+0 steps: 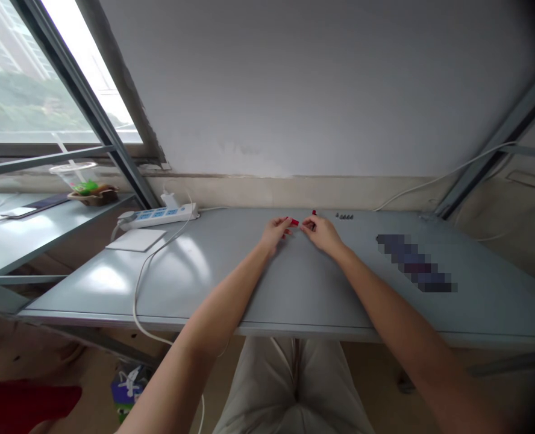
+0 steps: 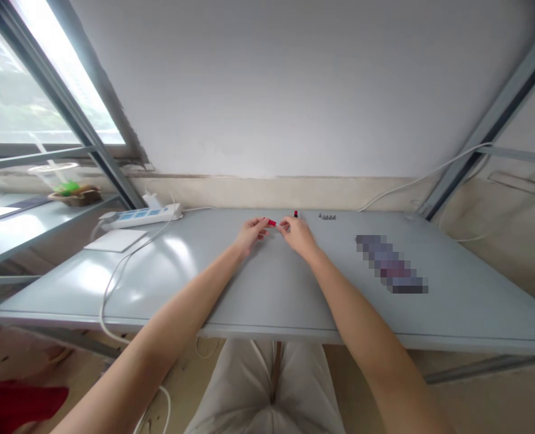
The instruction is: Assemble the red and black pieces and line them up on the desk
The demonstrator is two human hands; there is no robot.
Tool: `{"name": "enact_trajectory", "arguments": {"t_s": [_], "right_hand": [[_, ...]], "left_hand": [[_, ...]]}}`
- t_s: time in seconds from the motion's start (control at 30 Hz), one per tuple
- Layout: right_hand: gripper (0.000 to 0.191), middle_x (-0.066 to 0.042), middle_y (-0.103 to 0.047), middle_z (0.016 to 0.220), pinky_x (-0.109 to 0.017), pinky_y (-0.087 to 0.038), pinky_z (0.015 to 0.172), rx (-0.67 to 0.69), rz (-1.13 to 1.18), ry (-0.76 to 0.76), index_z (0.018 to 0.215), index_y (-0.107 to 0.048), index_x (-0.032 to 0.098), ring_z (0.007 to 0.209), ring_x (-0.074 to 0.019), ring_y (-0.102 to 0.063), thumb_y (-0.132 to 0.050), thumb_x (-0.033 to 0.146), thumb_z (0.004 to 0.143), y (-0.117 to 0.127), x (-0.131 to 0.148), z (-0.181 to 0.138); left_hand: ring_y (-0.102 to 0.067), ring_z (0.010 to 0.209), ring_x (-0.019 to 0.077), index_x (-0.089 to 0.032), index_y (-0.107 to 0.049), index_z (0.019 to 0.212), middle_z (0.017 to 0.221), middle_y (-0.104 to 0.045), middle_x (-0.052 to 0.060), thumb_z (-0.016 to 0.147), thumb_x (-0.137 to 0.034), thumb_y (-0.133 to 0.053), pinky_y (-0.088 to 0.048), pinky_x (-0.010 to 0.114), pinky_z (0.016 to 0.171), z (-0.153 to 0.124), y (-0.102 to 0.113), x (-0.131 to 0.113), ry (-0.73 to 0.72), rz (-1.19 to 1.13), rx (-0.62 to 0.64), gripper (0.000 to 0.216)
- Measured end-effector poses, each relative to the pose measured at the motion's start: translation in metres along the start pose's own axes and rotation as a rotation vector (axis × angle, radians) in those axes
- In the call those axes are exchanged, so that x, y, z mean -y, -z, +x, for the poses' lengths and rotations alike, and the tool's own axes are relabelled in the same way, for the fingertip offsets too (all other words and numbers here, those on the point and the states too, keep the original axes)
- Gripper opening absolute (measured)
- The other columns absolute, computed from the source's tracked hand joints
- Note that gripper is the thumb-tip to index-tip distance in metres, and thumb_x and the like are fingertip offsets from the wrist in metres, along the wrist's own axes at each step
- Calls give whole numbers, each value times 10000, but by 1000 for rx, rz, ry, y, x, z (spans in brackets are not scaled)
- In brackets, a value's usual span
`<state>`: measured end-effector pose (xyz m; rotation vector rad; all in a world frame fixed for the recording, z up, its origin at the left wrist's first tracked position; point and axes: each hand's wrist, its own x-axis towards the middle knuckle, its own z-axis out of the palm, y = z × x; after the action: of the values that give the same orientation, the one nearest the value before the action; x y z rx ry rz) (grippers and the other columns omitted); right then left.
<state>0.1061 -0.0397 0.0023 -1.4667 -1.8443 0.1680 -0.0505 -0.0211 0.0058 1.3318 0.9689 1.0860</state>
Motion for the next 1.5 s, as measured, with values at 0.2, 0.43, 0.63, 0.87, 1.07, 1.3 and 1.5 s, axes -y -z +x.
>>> {"name": "enact_trajectory", "arguments": {"t_s": [0.2, 0.43, 0.63, 0.87, 1.07, 1.3, 1.5], "right_hand": [[148, -50, -635, 847, -269, -401, 644, 25, -171, -9, 864, -604, 193, 754, -167, -562, -551, 281, 757, 4, 4, -3], [134, -94, -611, 934, -277, -397, 669, 66, -427, -41, 853, -601, 172, 842, -201, -558, -555, 218, 736, 18, 9, -4], [60, -70, -631, 747, -257, -393, 610, 157, -396, -282, 704, -621, 172, 697, -181, -567, -603, 218, 670, 38, -14, -4], [121, -61, -634, 729, -243, -400, 615, 79, -280, -407, 732, -642, 166, 682, -157, -573, -614, 272, 684, 31, -32, -11], [149, -70, -648, 769, -242, -407, 633, 49, -250, -398, 776, -646, 168, 718, -159, -585, -605, 293, 706, 24, -38, -12], [161, -69, -657, 792, -245, -415, 651, 64, -213, -434, 803, -646, 171, 742, -158, -594, -601, 297, 713, 18, -40, -12], [177, -72, -659, 803, -251, -418, 664, 81, -227, -417, 825, -649, 163, 755, -164, -596, -604, 288, 708, 16, -42, -12]], "left_hand": [[-524, 613, 72, -157, -629, 821, 941, -644, 72, 665, -336, -635, -351, 211, 540, 1, 1, 2, -9, 16, 50, 238], [-531, 618, 84, -150, -628, 847, 980, -641, 89, 694, -331, -603, -375, 223, 551, 3, 3, 2, -21, 29, 6, 238], [-546, 651, 120, -137, -623, 739, 802, -655, 87, 687, -238, -607, -411, 249, 626, 8, -5, 8, -173, 409, -64, 115], [-567, 701, 165, -166, -614, 736, 783, -652, 77, 690, -279, -603, -407, 273, 651, 12, -38, 3, -226, 882, 52, 123], [-581, 812, 211, -169, -607, 829, 849, -645, 101, 744, -259, -512, -407, 313, 711, 14, -57, 1, -177, 1060, 3, 156], [-554, 921, 221, -169, -599, 883, 917, -633, 104, 766, -312, -496, -390, 338, 801, 16, -65, 7, -137, 1160, -26, 211], [-544, 917, 236, -157, -598, 810, 900, -626, 117, 742, -341, -552, -372, 379, 822, 17, -63, 14, -169, 1109, -41, 201]]}}
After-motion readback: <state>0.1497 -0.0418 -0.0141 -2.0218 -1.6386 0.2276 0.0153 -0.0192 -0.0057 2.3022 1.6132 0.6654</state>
